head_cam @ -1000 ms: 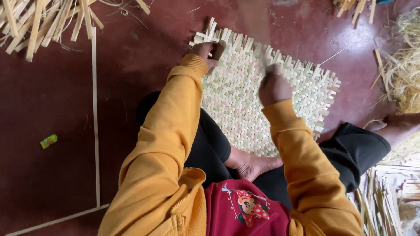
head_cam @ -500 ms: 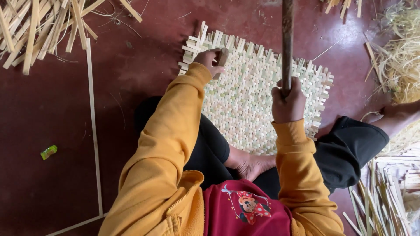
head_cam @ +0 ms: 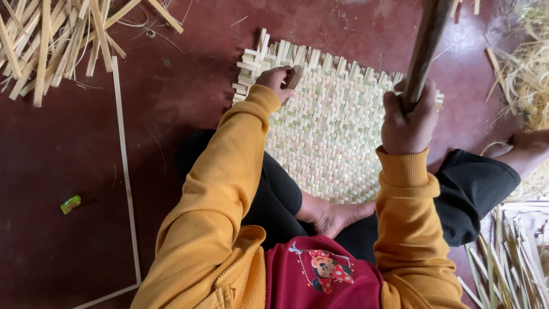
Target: Tightening the weave of a bamboo mat by striking it with a wooden tool
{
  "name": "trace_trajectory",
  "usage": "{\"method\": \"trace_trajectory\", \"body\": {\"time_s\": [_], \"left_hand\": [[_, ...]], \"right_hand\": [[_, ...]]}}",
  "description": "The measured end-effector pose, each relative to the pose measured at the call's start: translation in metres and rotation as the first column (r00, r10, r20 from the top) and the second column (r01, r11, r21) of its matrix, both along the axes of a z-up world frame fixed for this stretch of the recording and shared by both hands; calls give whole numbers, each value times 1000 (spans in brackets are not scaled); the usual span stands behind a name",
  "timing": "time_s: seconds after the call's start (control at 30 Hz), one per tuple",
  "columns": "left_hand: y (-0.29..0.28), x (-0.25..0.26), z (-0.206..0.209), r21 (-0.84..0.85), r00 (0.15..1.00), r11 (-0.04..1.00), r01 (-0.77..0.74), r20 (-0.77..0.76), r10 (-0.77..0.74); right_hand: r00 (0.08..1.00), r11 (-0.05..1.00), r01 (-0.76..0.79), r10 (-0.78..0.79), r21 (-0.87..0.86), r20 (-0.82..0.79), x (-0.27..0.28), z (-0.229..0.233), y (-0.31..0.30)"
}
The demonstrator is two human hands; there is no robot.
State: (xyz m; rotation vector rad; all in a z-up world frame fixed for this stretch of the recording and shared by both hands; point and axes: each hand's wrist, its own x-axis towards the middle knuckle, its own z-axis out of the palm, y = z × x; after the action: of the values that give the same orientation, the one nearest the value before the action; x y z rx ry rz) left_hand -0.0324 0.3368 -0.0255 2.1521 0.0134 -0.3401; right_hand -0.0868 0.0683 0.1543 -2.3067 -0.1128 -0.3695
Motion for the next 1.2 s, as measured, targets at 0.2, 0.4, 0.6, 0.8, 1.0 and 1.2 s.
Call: {"method": "trace_trajectory", "body": {"time_s": [0.2,0.4,0.6,0.8,1.0,1.2], "left_hand": [[-1,4,-1,78,998,995,55,3,-56],[0,1,9,84,995,994,67,-77,-61],[-5,2,11,43,996,997,-62,-59,65],[4,-1,-2,47,997,999,14,-75,-10],[-4,-1,12,-51,989,997,-49,-140,41],[-29,4,-22,-130,999,991,-18,34,22]], "right_hand": [[995,993,-88,84,75,51,26,-50,10],[842,502,-407,-117,-763,-526,37,-39,20],[988,958,-81,42,-274,-146,36,-68,11],[821,575,-379,-154,-725,-550,26,-68,1],[940,917,32,-163,-398,-300,-6,-53,-38],[977,985,159,-167,-70,-132,-30,-17,-45]]}}
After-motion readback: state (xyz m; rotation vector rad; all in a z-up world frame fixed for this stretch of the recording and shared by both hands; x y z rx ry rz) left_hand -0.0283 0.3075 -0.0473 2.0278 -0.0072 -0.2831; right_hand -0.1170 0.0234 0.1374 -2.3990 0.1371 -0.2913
